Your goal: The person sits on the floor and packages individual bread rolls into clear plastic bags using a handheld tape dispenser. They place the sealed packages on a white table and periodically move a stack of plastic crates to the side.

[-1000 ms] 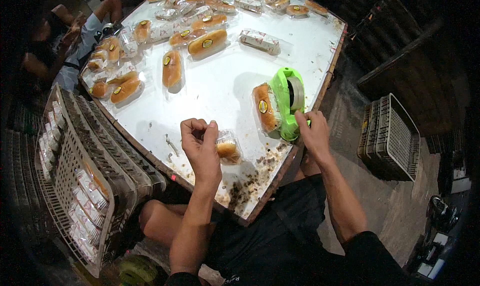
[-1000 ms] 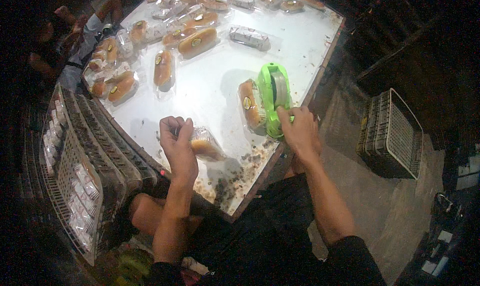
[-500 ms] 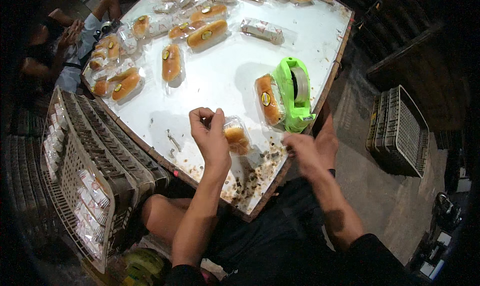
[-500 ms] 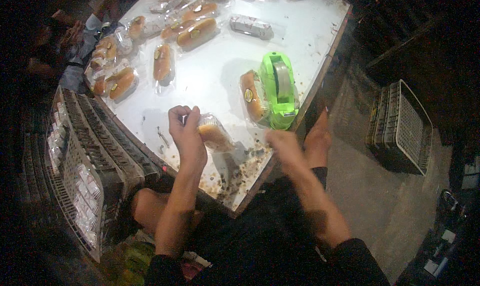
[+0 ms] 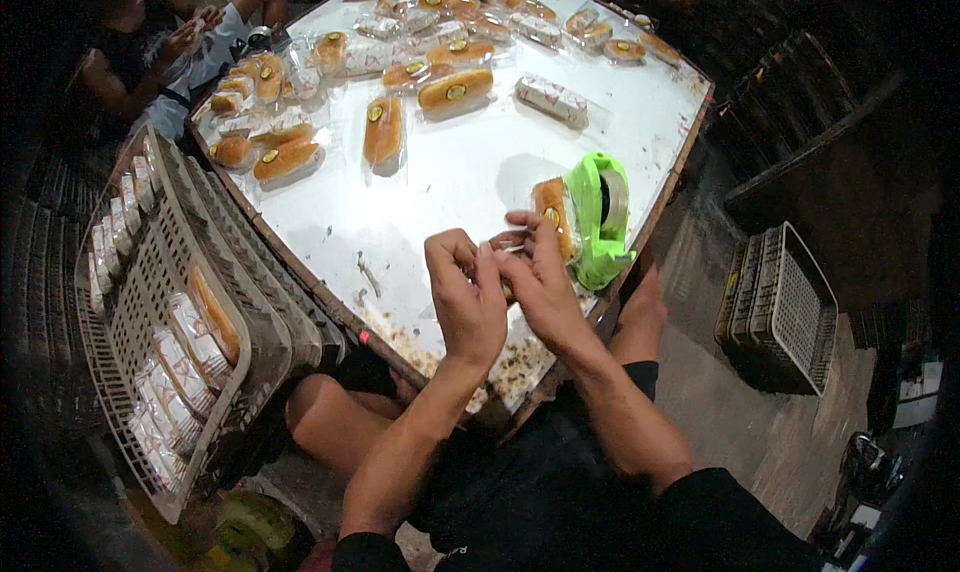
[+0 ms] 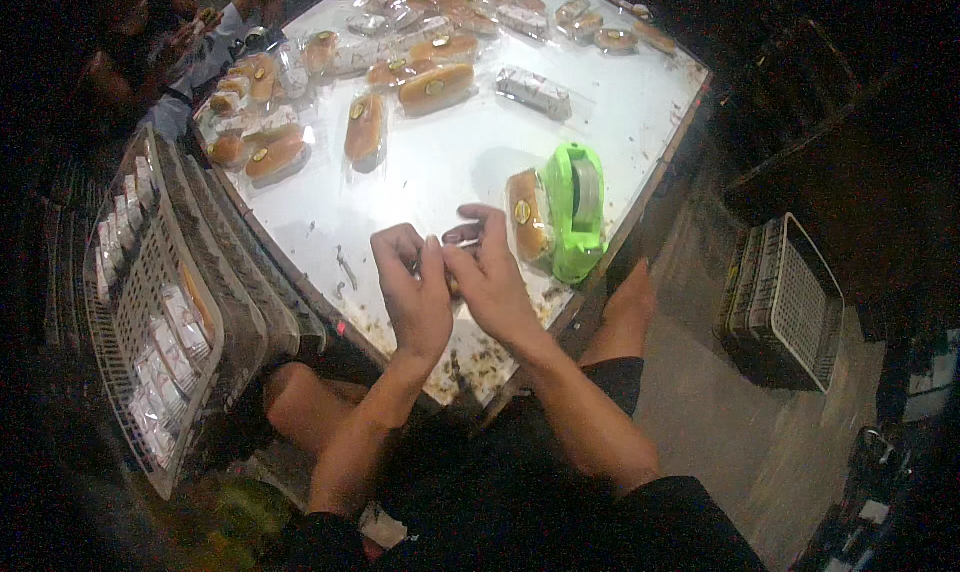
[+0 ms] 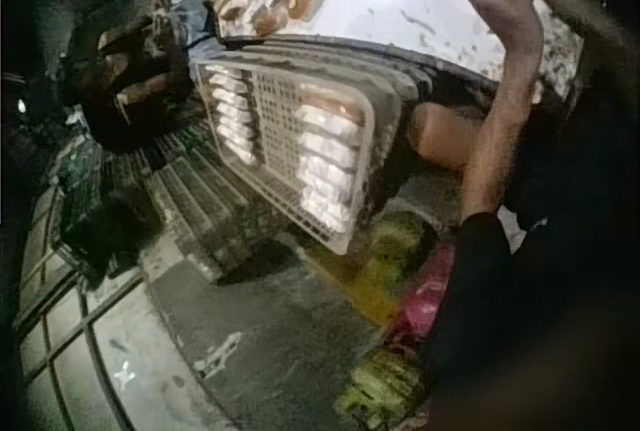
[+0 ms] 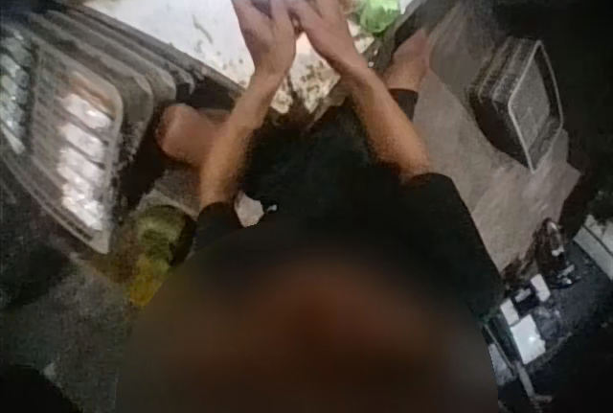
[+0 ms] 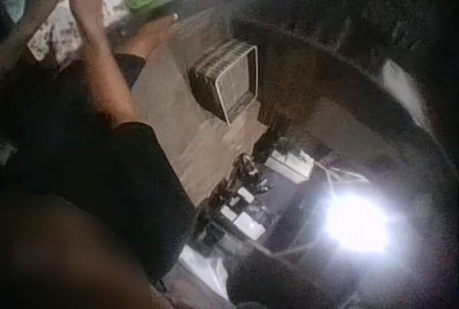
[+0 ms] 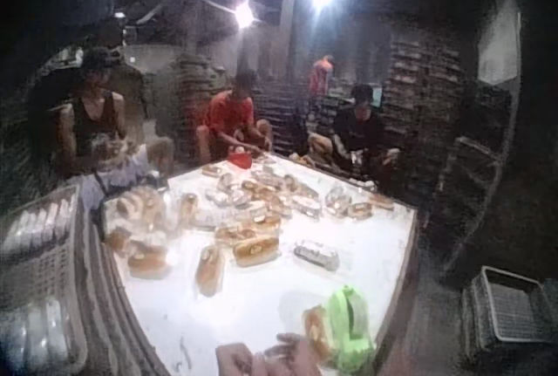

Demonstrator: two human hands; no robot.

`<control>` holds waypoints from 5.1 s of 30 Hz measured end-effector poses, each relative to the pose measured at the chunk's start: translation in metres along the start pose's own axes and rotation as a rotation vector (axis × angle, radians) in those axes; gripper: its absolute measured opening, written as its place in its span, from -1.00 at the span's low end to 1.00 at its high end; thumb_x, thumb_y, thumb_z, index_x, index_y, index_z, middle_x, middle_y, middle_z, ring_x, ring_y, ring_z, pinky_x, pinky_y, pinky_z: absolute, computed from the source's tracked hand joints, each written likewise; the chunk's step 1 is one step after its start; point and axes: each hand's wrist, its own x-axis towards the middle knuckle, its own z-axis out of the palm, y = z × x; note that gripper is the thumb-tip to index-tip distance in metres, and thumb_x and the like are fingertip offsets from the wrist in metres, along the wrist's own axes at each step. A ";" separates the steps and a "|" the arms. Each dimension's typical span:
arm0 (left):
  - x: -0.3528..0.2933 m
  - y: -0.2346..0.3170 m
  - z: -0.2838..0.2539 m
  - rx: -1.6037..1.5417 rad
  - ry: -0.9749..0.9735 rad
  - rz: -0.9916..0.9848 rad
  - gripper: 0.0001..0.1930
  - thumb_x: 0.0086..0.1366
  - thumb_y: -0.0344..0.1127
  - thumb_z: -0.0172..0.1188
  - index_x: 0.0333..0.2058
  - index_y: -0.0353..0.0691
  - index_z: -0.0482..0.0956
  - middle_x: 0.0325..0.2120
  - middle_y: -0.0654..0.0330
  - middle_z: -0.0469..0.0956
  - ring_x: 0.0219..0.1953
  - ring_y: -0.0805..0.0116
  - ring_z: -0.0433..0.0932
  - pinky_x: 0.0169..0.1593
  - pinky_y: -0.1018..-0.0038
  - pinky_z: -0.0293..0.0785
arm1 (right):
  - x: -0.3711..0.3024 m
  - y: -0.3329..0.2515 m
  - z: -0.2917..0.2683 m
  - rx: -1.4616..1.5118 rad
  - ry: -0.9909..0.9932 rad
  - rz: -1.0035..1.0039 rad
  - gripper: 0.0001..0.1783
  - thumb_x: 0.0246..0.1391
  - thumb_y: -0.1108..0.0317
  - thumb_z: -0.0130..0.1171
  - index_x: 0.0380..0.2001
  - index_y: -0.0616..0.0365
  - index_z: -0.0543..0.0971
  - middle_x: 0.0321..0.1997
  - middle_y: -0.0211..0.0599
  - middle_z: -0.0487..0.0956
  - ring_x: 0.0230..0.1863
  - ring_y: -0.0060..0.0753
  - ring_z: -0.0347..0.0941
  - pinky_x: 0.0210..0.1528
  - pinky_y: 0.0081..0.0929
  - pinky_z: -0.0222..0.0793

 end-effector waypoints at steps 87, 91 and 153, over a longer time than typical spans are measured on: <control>-0.006 0.039 0.018 -0.116 -0.117 0.143 -0.53 0.47 -0.04 0.03 0.03 -0.41 0.41 -0.12 0.03 0.45 -0.05 0.24 0.46 0.10 0.36 0.37 | -0.012 -0.069 -0.008 0.245 0.243 -0.497 -0.85 0.43 0.30 -0.12 -0.15 0.16 0.28 -0.28 -0.28 0.53 -0.20 -0.54 0.47 -0.04 -0.51 0.42; 0.007 0.038 0.000 -0.156 -0.104 -0.081 -0.62 0.51 -0.08 -0.03 -0.20 -0.33 0.54 -0.17 0.09 0.49 -0.11 0.35 0.47 0.04 0.44 0.40 | -0.013 -0.069 -0.002 0.123 0.212 -0.479 -0.87 0.40 0.36 -0.06 -0.18 0.21 0.36 -0.24 -0.28 0.49 -0.15 -0.50 0.45 0.01 -0.49 0.38; 0.038 0.004 -0.019 -0.240 -0.096 -0.317 -0.78 0.25 -0.49 0.22 -0.12 -0.32 0.51 -0.45 0.34 0.43 -0.36 0.59 0.36 -0.24 0.59 0.34 | -0.011 0.013 -0.129 -1.144 0.497 0.120 -0.50 0.25 -0.06 0.10 -0.16 0.25 0.54 -0.15 -0.10 0.48 -0.10 -0.10 0.43 0.05 -0.21 0.30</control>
